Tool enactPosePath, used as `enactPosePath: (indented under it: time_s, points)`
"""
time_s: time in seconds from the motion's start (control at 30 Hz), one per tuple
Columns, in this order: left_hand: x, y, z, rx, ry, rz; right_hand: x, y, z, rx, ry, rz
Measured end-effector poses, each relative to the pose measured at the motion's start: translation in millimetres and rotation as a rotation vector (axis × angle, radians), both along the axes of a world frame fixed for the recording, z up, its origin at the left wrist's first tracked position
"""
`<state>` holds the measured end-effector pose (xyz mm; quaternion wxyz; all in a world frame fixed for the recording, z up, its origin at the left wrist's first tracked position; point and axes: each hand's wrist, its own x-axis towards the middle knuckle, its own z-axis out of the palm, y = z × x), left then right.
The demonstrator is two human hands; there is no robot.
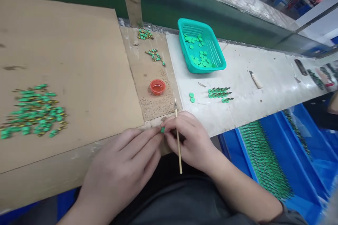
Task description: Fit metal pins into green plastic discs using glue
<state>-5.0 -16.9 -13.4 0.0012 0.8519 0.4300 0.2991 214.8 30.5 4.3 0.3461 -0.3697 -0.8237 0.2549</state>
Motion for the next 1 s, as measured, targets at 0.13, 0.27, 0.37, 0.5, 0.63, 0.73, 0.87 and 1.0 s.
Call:
enactPosePath:
  time_s: [0.13,0.27,0.37,0.5,0.63,0.73,0.87,1.0]
  points:
    - [5.3,-11.5,20.5,-0.100,-0.136,0.043,-4.1,-10.9,0.6,-0.007,-0.044,-0.043]
    - [-30.1,-16.0,38.1,-0.214,-0.165,0.255,-8.5,-17.6,-6.4,0.024,-0.057,-0.084]
    - [-90.0,-5.3,60.5,-0.194,-0.065,0.661,-6.3,-20.7,-10.3,0.021,-0.005,-0.100]
    - [-172.3,26.2,93.8,-0.240,0.047,0.925,0.0,-21.7,-14.5,0.037,0.086,-0.142]
    - [-215.6,72.6,104.2,-0.333,0.141,0.900,0.2,-21.2,-18.2,0.076,0.088,-0.129]
    - [-229.9,113.2,98.1,-0.429,0.209,0.916,-1.2,-21.5,-19.2,0.095,0.087,-0.121]
    - [-244.2,154.3,95.4,-0.480,0.249,0.987,-1.7,-22.3,-17.9,0.113,0.101,-0.120]
    - [-253.9,168.3,99.9,-0.509,0.264,0.955,-2.1,-22.7,-15.3,0.122,0.114,-0.112]
